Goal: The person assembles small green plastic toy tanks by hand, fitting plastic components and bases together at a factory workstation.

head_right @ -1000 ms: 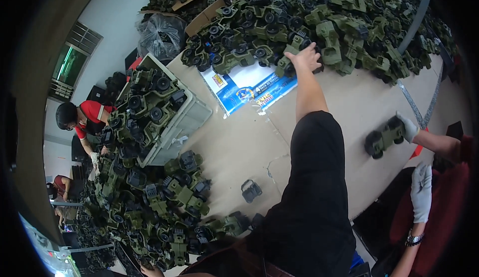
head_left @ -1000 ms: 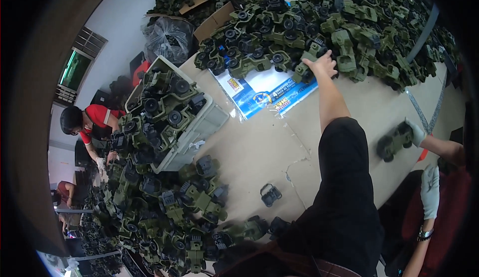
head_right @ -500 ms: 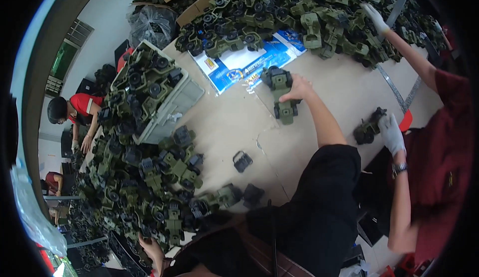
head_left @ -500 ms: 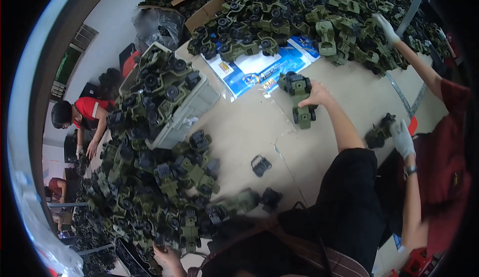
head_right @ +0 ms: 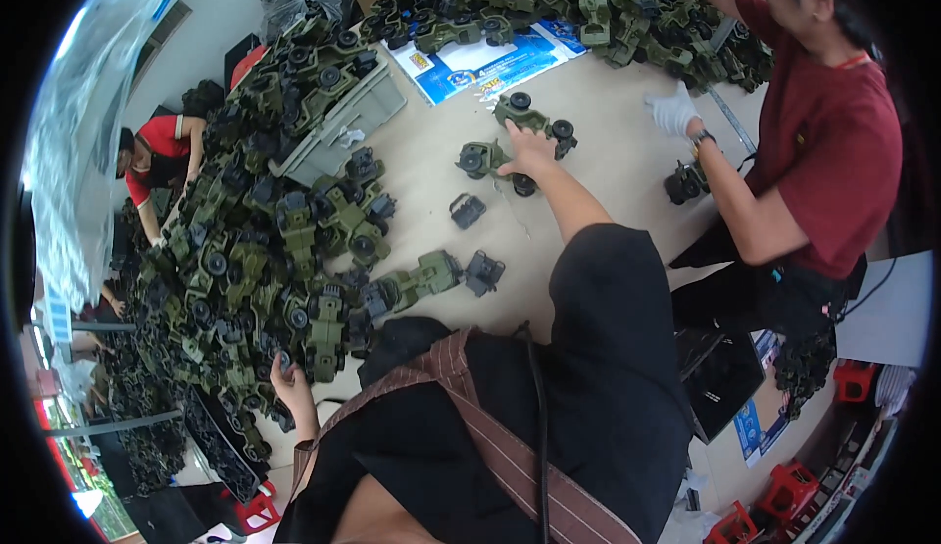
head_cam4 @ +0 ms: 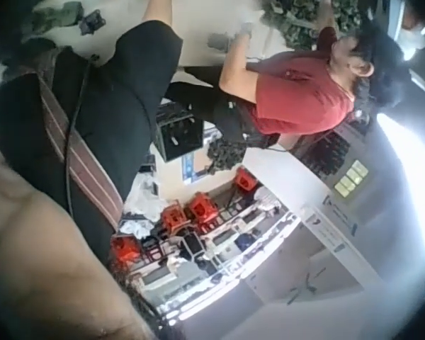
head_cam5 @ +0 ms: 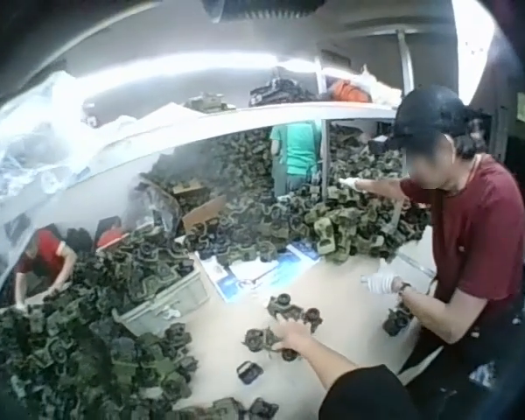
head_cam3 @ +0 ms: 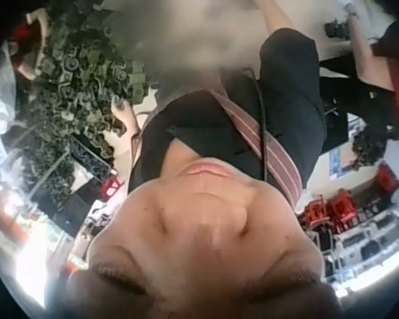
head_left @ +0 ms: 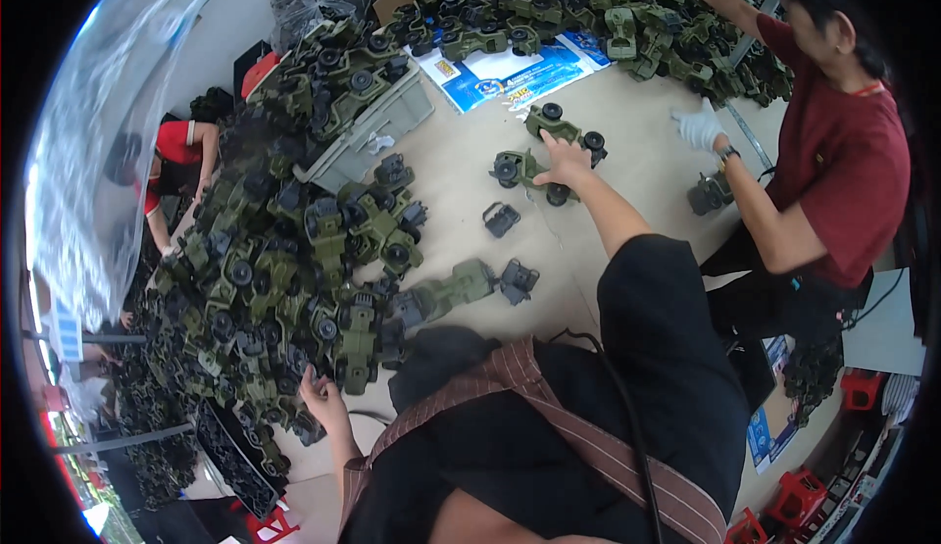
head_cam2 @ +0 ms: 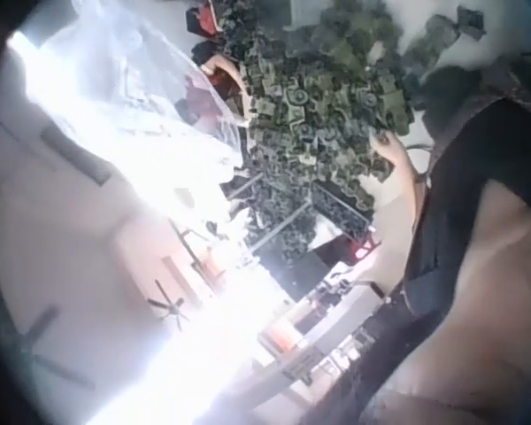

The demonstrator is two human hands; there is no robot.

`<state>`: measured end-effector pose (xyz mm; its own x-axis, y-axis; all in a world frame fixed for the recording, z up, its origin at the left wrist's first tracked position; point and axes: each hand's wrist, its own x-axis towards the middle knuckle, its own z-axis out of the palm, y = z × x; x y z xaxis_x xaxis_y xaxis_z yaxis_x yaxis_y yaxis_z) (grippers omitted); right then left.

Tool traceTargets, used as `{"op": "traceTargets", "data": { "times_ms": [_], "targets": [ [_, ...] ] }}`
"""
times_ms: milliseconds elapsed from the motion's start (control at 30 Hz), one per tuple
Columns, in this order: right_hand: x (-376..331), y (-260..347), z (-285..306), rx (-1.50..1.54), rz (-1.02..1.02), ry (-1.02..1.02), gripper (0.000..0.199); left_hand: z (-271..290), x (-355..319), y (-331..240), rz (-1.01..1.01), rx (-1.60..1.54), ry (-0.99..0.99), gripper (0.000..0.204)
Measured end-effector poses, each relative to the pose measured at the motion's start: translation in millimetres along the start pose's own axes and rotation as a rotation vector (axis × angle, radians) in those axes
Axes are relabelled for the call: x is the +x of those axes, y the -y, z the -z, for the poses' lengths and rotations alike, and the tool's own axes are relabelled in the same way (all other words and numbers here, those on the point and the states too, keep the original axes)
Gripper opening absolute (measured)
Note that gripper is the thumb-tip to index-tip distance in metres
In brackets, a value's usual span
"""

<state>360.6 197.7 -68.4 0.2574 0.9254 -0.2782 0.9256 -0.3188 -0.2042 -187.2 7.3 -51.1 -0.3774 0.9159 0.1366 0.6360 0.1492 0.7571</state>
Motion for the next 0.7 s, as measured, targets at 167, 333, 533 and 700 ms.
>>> {"op": "traceTargets", "data": {
  "times_ms": [167, 333, 533, 700],
  "targets": [
    [-23, -14, -40, 0.279, -0.144, 0.028, 0.088, 7, -24, 35, 0.109, -0.193, 0.012, 0.043],
    [-89, 15, -53, 0.030, -0.097, -0.471, 0.044, -5, -40, 9, 0.133, -0.309, -0.063, 0.039],
    [-174, 91, -39, 0.218, 0.207, -0.927, 0.032, -54, -44, -78, 0.170, -0.635, 0.459, 0.030],
    [-250, 160, -36, 0.562, 0.494, -0.651, 0.037, -108, -61, -139, 0.217, -1.115, 0.724, 0.054]
  ]
}}
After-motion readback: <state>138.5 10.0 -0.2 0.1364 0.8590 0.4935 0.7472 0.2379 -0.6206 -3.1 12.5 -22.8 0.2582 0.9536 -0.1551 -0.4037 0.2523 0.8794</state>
